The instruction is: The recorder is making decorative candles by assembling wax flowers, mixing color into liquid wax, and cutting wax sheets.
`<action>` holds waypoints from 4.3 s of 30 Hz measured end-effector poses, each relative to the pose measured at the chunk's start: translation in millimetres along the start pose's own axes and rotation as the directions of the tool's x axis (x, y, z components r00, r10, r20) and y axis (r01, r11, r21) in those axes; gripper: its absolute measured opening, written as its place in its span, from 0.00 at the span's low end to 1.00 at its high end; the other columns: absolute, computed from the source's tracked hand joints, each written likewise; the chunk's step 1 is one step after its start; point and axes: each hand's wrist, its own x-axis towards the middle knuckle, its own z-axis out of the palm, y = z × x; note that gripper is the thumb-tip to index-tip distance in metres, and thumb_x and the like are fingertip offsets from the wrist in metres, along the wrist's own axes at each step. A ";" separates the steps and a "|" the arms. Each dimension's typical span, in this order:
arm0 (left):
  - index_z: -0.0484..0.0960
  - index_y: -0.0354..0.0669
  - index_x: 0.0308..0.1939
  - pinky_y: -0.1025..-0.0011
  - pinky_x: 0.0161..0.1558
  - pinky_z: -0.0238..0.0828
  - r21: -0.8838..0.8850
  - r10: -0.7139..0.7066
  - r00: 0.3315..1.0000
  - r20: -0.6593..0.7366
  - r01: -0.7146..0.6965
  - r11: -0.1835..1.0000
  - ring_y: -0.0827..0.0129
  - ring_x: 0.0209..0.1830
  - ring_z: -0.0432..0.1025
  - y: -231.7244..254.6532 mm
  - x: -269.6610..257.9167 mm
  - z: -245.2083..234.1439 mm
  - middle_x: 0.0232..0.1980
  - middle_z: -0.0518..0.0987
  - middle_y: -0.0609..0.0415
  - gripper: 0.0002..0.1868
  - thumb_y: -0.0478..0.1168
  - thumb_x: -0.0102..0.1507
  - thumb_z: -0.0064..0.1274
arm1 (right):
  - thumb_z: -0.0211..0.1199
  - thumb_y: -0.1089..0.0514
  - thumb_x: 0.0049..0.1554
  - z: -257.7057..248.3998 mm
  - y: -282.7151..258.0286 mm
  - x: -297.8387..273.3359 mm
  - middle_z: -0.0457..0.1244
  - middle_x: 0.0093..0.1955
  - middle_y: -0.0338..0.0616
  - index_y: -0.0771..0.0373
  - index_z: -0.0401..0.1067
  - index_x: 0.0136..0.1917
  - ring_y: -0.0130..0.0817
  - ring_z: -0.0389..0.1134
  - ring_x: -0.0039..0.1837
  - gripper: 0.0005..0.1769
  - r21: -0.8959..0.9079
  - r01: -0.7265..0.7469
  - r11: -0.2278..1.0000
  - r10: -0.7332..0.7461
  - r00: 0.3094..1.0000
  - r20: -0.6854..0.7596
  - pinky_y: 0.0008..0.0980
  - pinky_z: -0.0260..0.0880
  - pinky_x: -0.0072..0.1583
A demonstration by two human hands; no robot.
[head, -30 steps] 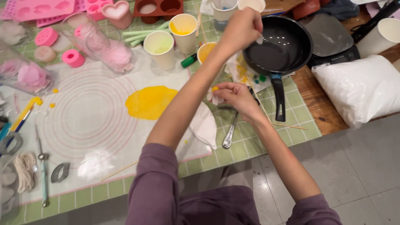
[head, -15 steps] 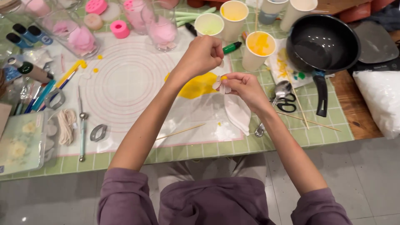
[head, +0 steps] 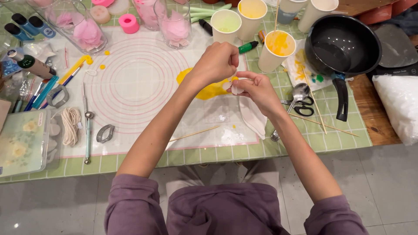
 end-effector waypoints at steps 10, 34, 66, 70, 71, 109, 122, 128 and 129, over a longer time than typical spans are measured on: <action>0.83 0.35 0.27 0.64 0.33 0.74 -0.010 -0.003 1.000 0.020 0.004 1.000 0.59 0.31 0.80 2.9 1.4 0.8 0.28 0.83 0.46 0.05 0.27 0.48 0.55 | 0.62 0.60 0.61 -0.2 -1.0 0.0 0.71 0.53 0.41 0.68 0.73 0.63 0.30 0.75 0.53 0.17 0.005 0.001 1.000 -0.001 1.000 0.003 0.26 0.74 0.53; 0.84 0.35 0.27 0.63 0.34 0.75 -0.010 0.048 0.999 0.024 -0.047 0.999 0.57 0.31 0.80 6.4 -1.6 -0.2 0.28 0.83 0.44 0.07 0.26 0.48 0.53 | 0.60 0.60 0.62 0.7 3.7 4.3 0.71 0.48 0.42 0.65 0.76 0.51 0.33 0.76 0.53 0.08 0.075 -0.010 0.997 0.010 1.000 -0.006 0.30 0.77 0.54; 0.84 0.38 0.26 0.60 0.36 0.75 0.033 0.137 0.985 -0.106 -0.134 0.990 0.55 0.33 0.80 -18.9 -1.2 -6.3 0.28 0.83 0.46 0.07 0.28 0.46 0.54 | 0.57 0.57 0.65 8.8 10.3 25.6 0.70 0.53 0.46 0.67 0.74 0.56 0.39 0.75 0.57 0.12 0.114 0.004 0.994 -0.011 0.998 0.058 0.35 0.75 0.59; 0.84 0.39 0.25 0.60 0.34 0.74 0.095 0.115 0.982 -0.150 -0.102 0.990 0.56 0.32 0.79 -20.0 -16.3 -32.4 0.26 0.83 0.47 0.06 0.28 0.45 0.56 | 0.56 0.58 0.66 31.8 0.7 34.9 0.70 0.53 0.49 0.69 0.73 0.56 0.40 0.74 0.57 0.12 0.124 0.004 0.992 -0.019 0.992 0.123 0.36 0.76 0.60; 0.84 0.40 0.26 0.61 0.34 0.74 0.086 0.075 0.986 -0.147 -0.063 0.994 0.57 0.32 0.79 -19.3 -21.4 -41.8 0.26 0.83 0.47 0.07 0.29 0.45 0.57 | 0.56 0.58 0.67 39.5 -3.2 37.5 0.70 0.54 0.49 0.69 0.73 0.56 0.40 0.74 0.57 0.12 0.128 0.005 0.992 -0.022 0.990 0.138 0.36 0.76 0.60; 0.85 0.40 0.27 0.68 0.29 0.74 0.073 -0.329 0.813 -0.480 0.411 0.909 0.66 0.27 0.81 -51.6 -253.7 -222.8 0.26 0.84 0.50 0.09 0.35 0.42 0.63 | 0.60 0.58 0.64 299.7 -47.4 52.4 0.69 0.56 0.49 0.72 0.73 0.58 0.45 0.73 0.59 0.15 -0.009 -0.070 0.998 0.061 0.791 0.609 0.40 0.73 0.63; 0.85 0.39 0.31 0.69 0.32 0.77 -0.039 -0.142 0.930 -0.340 0.137 0.990 0.66 0.28 0.82 -61.1 -147.3 -134.9 0.28 0.85 0.50 0.08 0.36 0.49 0.61 | 0.60 0.60 0.64 173.7 -37.4 49.3 0.68 0.52 0.48 0.74 0.74 0.56 0.42 0.73 0.56 0.13 0.004 -0.061 0.998 0.054 0.920 0.388 0.39 0.76 0.62; 0.83 0.36 0.35 0.72 0.31 0.79 -0.278 -0.165 0.970 -0.176 0.112 0.954 0.71 0.26 0.83 -40.5 -91.3 -86.0 0.29 0.86 0.50 0.07 0.36 0.57 0.59 | 0.60 0.58 0.64 95.0 -25.4 37.6 0.70 0.54 0.49 0.72 0.75 0.57 0.39 0.75 0.57 0.14 0.015 -0.063 0.998 0.058 0.971 0.232 0.34 0.77 0.60; 0.84 0.35 0.36 0.73 0.31 0.79 -0.313 -0.165 0.974 -0.156 0.110 0.943 0.71 0.26 0.82 -38.2 -82.6 -77.1 0.29 0.86 0.51 0.07 0.37 0.59 0.59 | 0.60 0.58 0.65 80.6 -20.0 36.9 0.70 0.54 0.49 0.71 0.75 0.57 0.38 0.75 0.56 0.14 0.023 -0.063 0.998 0.057 0.978 0.203 0.34 0.76 0.59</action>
